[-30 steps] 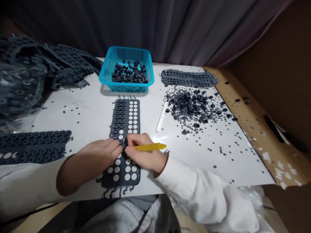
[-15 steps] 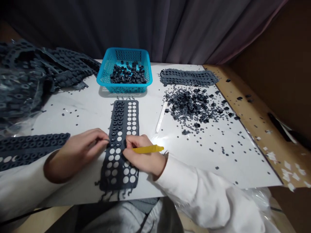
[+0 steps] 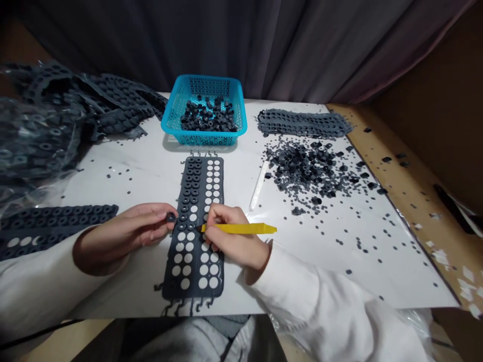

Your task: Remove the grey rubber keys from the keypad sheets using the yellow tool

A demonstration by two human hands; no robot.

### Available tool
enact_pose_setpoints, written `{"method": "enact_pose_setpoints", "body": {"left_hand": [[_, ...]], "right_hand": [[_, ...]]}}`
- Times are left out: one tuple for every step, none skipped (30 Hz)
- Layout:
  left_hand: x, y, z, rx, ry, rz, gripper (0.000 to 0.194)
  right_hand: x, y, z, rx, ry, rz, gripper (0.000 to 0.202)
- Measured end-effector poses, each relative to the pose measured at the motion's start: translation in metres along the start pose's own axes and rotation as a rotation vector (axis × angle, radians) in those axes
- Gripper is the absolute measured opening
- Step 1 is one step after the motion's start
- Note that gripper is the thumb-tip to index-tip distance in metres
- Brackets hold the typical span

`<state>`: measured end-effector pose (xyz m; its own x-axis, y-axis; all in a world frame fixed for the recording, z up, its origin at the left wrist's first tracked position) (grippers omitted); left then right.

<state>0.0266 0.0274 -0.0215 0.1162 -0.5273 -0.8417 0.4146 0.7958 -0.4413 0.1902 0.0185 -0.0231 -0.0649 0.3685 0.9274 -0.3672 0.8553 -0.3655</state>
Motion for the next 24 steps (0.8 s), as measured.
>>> {"method": "enact_pose_setpoints", "body": {"left_hand": [[0.001,0.0,0.0,-0.004,-0.027,-0.011,0.022],[0.002,0.0,0.0,-0.008,-0.043,-0.015,0.023],[0.003,0.001,0.0,-0.011,-0.053,-0.019,0.023],[0.004,0.001,0.0,-0.014,-0.059,-0.023,0.024],[0.005,0.0,-0.001,-0.017,-0.065,-0.026,0.024],[0.006,0.0,-0.002,-0.021,-0.07,-0.029,0.024],[0.007,0.0,-0.002,-0.023,-0.077,-0.031,0.024],[0.007,0.0,-0.002,-0.024,-0.087,-0.034,0.024],[0.007,0.0,-0.001,-0.022,-0.097,-0.035,0.024],[0.007,0.0,-0.001,-0.021,-0.109,-0.035,0.023],[0.007,0.0,0.0,-0.018,-0.121,-0.034,0.022],[0.006,0.0,0.001,-0.014,-0.13,-0.032,0.021],[0.005,-0.001,0.002,-0.008,-0.137,-0.03,0.018],[0.005,-0.001,0.003,-0.002,-0.14,-0.027,0.015],[0.004,-0.001,0.003,0.003,-0.143,-0.023,0.013],[0.003,-0.001,0.004,0.008,-0.146,-0.021,0.011],[0.003,-0.001,0.004,0.01,-0.152,-0.019,0.011],[0.003,-0.001,0.004,0.009,-0.16,-0.018,0.012],[0.003,-0.001,0.004,0.009,-0.169,-0.017,0.012],[0.003,-0.001,0.004,0.008,-0.178,-0.018,0.013],[0.003,-0.001,0.004,0.007,-0.184,-0.02,0.013],[0.004,-0.001,0.003,0.002,-0.189,-0.021,0.013],[0.004,-0.001,0.003,-0.004,-0.194,-0.024,0.013],[0.005,-0.001,0.003,-0.011,-0.201,-0.029,0.013]], "right_hand": [[-0.001,0.0,0.0,-0.004,-0.014,0.002,0.009],[-0.001,0.0,0.0,-0.01,-0.03,0.004,0.009],[-0.002,0.0,0.0,-0.016,-0.047,0.004,0.009],[-0.002,0.0,0.0,-0.021,-0.064,0.005,0.008],[-0.002,0.001,0.001,-0.026,-0.079,0.008,0.008],[-0.003,0.001,0.001,-0.034,-0.096,0.012,0.009],[-0.003,0.001,0.001,-0.044,-0.116,0.018,0.009],[-0.002,0.0,0.002,-0.056,-0.144,0.023,0.01],[-0.001,0.0,0.002,-0.068,-0.175,0.027,0.011],[0.001,-0.001,0.003,-0.077,-0.213,0.025,0.013],[0.004,-0.001,0.005,-0.082,-0.252,0.017,0.015],[0.007,-0.002,0.006,-0.079,-0.286,0.007,0.016],[0.01,-0.002,0.008,-0.07,-0.308,0.001,0.017],[0.012,-0.001,0.009,-0.058,-0.318,0.0,0.018],[0.014,0.0,0.01,-0.047,-0.317,0.008,0.019],[0.014,0.001,0.01,-0.037,-0.307,0.023,0.019],[0.013,0.003,0.009,-0.03,-0.291,0.044,0.019],[0.012,0.004,0.009,-0.024,-0.271,0.063,0.019],[0.011,0.006,0.008,-0.022,-0.244,0.08,0.018],[0.009,0.007,0.007,-0.021,-0.211,0.095,0.017],[0.007,0.008,0.006,-0.02,-0.173,0.112,0.017],[0.005,0.008,0.005,-0.019,-0.136,0.126,0.016],[0.003,0.009,0.005,-0.02,-0.107,0.136,0.015],[0.002,0.009,0.004,-0.024,-0.089,0.14,0.015]]}}
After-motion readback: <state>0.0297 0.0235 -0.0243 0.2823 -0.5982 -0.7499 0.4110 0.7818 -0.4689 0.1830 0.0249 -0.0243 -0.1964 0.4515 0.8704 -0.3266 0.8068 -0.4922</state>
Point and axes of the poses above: each hand's wrist, its own y-axis towards the middle knuckle, its own z-axis out of the palm, x = y × z, the point moved 6 cm from there along y, towards the middle knuckle, and after that the axes turned 12 degrees about z, right-handed, at the moved point
